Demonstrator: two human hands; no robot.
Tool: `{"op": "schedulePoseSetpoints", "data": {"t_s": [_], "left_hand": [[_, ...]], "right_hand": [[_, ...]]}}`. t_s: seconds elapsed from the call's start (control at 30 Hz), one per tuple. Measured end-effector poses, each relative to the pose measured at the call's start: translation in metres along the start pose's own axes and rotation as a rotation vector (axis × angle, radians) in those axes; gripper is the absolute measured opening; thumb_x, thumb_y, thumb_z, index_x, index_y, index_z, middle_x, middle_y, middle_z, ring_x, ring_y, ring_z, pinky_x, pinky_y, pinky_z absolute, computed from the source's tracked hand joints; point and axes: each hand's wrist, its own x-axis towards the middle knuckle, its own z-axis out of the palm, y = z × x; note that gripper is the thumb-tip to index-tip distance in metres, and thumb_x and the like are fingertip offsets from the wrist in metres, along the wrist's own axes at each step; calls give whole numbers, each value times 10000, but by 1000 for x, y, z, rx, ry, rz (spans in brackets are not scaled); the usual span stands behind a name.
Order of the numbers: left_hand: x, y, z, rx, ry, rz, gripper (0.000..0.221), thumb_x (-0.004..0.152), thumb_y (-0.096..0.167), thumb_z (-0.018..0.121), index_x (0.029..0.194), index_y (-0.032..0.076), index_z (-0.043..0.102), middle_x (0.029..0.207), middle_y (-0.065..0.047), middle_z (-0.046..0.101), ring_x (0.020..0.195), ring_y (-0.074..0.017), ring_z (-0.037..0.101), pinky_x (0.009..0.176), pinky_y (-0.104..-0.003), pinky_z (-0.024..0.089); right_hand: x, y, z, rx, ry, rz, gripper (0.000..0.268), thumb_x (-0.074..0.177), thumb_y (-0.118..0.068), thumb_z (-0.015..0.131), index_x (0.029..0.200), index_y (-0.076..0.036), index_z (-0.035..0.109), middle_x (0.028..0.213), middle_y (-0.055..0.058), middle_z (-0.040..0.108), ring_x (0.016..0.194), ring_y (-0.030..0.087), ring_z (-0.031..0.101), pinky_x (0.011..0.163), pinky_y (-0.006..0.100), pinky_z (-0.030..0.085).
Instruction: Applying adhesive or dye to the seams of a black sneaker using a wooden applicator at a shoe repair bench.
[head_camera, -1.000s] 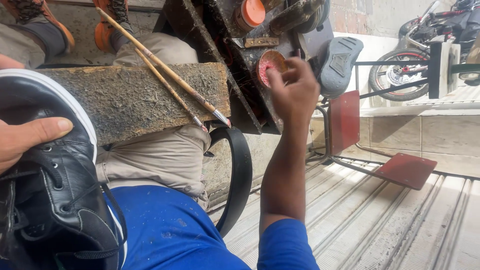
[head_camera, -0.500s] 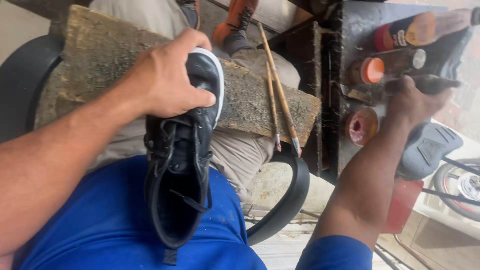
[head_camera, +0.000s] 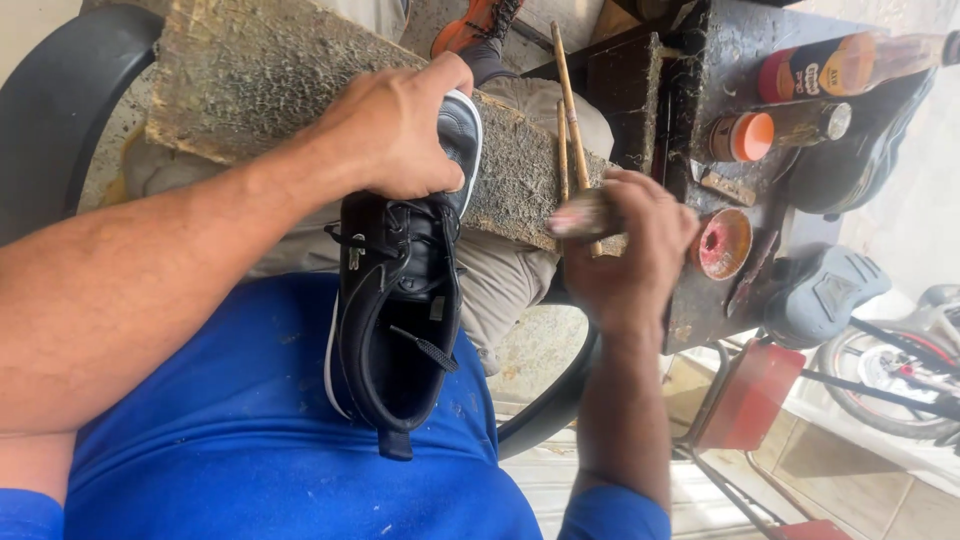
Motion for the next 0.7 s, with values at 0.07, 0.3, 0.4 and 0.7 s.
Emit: {"op": "schedulePoseSetpoints", "data": {"t_s": [0.07,0.3,0.4,0.7], "left_hand": [[-4,2,-2,1,3,16,670,694,227,775,1295,229,479,1104,-109,692,986,-342,642,783,-478,520],[-19,10,-18,-134,-82,-53,723,703,224,860,1309,279,468,1194,-40,654,1021,-256,625,789,-428,521],[-21,7,-17,-107,-57,-101,758,646,303,773,1344,284,480,1120,-71,665,977,-274,632,756,-423,504],[-24,10,-12,2,-36,-94,959,540,382,966,1336,253,447,1101,-146,654,963,-342,624,768,-485,505]], "right_hand": [[1,-8,11,-50,-13,-36,472,743,-34,781,1183,-87,616,1239,128,707,1125,282,670,928,457,357],[0,-24,21,-91,-33,-28,544,664,-7,669,1194,-109,609,1233,99,669,1137,291,647,1022,493,373],[-4,-25,15,-63,16,4,487,667,-18,636,1147,-97,615,1211,109,678,1106,318,664,991,473,383],[-6,-34,10,-6,80,-19,440,698,-36,628,1137,-60,604,1181,152,686,1081,305,665,1011,484,381]]}}
